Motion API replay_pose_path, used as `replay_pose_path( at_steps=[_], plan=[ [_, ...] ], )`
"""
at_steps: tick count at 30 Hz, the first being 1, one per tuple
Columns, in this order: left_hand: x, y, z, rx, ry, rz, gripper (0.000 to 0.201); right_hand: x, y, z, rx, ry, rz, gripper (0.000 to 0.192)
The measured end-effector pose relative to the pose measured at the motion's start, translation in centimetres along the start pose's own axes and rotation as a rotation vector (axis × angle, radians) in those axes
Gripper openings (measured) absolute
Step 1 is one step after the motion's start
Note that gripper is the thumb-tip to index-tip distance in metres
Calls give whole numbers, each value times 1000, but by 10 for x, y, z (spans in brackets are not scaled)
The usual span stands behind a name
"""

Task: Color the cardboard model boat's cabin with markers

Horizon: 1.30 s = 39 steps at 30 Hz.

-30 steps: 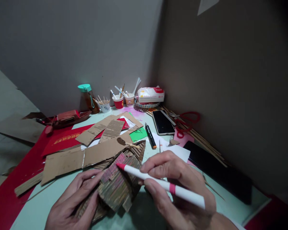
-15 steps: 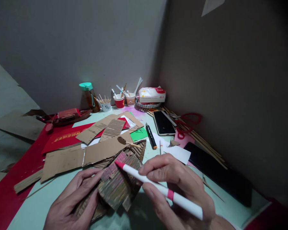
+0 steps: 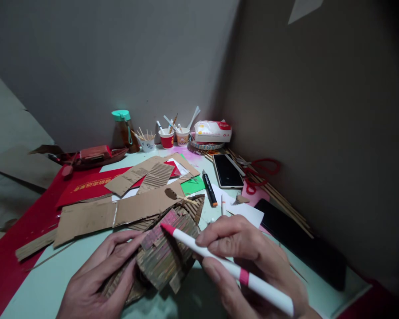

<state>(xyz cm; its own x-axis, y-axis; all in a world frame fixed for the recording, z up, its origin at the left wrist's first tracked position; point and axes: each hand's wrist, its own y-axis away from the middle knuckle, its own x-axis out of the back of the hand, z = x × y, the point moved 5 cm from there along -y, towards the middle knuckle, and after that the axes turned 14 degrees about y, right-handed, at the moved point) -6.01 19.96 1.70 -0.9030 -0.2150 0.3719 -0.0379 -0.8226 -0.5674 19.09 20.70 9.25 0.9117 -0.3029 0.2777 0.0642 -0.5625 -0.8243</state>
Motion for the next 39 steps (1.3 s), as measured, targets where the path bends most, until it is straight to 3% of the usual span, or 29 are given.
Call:
replay_pose_path(
  at_steps=[6, 14, 20, 26, 30, 35, 39],
  plan=[
    [-1, -5, 5, 2, 5, 12, 23, 0, -2, 1, -16, -24, -32, 27],
    [-2, 1, -3, 26, -7, -20, 25, 2, 1, 0, -97, -42, 2, 30],
    [-1, 5, -8, 44, 12, -38, 25, 1, -7, -1, -11, -8, -66, 23],
    [-1, 6, -8, 28, -3, -92, 32, 5, -7, -1, -38, -6, -48, 25],
    [2, 10, -9, 20, 30, -26, 30, 4, -8, 0, -52, 24, -31, 19],
    [5, 13, -21, 20, -62, -131, 38, 3, -9, -1, -22, 44, -1, 17],
    [8, 12, -25, -32, -46, -144, 39, 3, -7, 0, 6, -1, -11, 19]
  ],
)
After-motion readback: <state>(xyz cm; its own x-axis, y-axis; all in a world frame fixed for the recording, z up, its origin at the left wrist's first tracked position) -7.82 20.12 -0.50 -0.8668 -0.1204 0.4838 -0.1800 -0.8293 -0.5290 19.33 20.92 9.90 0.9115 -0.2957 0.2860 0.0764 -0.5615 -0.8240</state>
